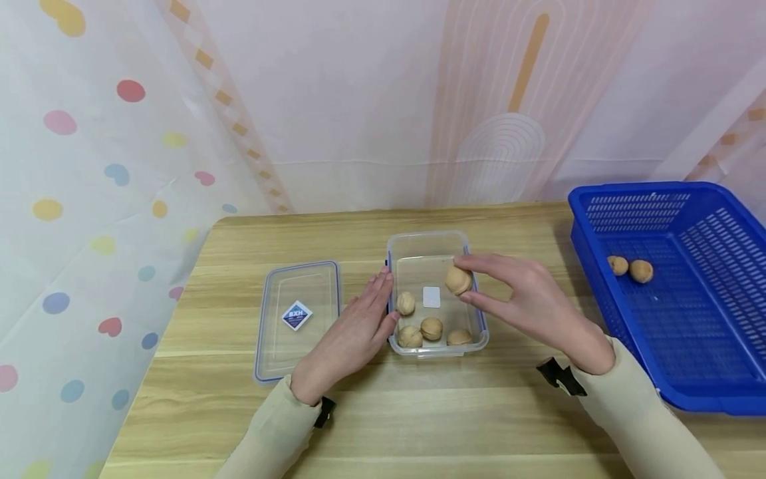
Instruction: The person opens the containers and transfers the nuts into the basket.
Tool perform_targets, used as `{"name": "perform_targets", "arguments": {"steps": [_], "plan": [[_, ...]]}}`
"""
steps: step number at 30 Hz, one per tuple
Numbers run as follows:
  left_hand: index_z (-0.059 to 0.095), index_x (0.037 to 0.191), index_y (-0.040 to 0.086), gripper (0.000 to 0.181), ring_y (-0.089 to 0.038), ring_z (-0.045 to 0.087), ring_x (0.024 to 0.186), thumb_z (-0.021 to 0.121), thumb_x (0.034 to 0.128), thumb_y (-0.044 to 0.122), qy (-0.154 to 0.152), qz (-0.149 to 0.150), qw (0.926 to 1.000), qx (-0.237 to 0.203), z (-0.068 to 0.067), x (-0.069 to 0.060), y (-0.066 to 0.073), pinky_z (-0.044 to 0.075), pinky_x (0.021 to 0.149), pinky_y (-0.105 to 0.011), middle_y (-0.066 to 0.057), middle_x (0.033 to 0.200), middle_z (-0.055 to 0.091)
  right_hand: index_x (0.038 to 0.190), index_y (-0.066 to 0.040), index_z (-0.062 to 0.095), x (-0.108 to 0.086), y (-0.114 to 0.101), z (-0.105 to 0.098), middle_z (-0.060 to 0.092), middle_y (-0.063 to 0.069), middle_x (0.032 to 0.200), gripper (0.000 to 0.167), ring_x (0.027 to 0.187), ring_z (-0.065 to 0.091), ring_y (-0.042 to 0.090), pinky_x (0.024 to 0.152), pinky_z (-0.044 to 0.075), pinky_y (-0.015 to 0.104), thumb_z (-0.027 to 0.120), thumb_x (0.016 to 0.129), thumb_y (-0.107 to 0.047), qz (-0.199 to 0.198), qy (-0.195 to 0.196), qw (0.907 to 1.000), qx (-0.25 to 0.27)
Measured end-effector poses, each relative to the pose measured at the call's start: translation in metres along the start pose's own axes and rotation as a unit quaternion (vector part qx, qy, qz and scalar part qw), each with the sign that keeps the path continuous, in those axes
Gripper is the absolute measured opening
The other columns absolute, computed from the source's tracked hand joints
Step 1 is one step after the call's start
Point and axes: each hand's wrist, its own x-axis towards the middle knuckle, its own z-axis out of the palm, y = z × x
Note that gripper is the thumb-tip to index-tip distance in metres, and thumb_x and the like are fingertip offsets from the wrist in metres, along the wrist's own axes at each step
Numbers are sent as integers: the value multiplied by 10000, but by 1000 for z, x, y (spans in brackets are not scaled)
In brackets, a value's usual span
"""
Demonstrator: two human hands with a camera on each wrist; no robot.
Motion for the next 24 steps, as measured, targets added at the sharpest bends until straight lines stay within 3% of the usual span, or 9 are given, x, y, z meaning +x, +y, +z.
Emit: {"name": "perform_targets", "arguments": {"steps": [7, 13, 17, 20, 24], "plan": [[146, 1637, 6, 658, -324, 144, 1569, 421, 1129, 321, 22, 30, 10000, -26, 0, 0, 0, 263, 1200, -633, -123, 1720, 83, 1301, -93, 729, -11, -11, -11, 732, 56, 1273, 512, 1153, 704, 278, 926, 582, 490, 873, 810, -74, -17, 96, 9999, -139], [163, 1633, -8, 647, -325, 151, 1568, 416, 1130, 312, 75, 65, 9999, -46, 1, 0, -2, 273, 1194, -636, -131, 1721, 97, 1303, -122, 733, -21, -22, -24, 729, 20, 1281, 507, 1137, 711, 230, 998, 515, 218, 874, 817, -101, -1, 242, 9993, -294], [174, 1628, -20, 643, -344, 157, 1566, 423, 1128, 298, 146, 117, 9998, -53, 2, 0, -3, 281, 1185, -644, -142, 1721, 108, 1292, -122, 739, -27, -27, -32, 729, 35, 1281, 410, 1122, 718, 232, 1014, 438, 100, 760, 961, -364, -89, 423, 9986, -306], [177, 1626, -24, 645, -363, 168, 1562, 431, 1125, 294, 178, 154, 9997, -59, 2, 1, -3, 286, 1181, -649, -147, 1719, 111, 1291, -122, 740, -32, -31, -39, 731, 45, 1276, 511, 1122, 717, 221, 1002, 436, 87, 582, 1024, -529, -120, 551, 9979, -325], [178, 1627, -22, 649, -360, 169, 1563, 431, 1125, 302, 153, 157, 9998, -45, 2, 1, -3, 285, 1184, -645, -141, 1719, 103, 1287, -117, 742, -38, -36, -49, 736, 53, 1263, 543, 1162, 687, 131, 980, 447, 80, 544, 1032, -554, -94, 724, 9965, -398]]}}
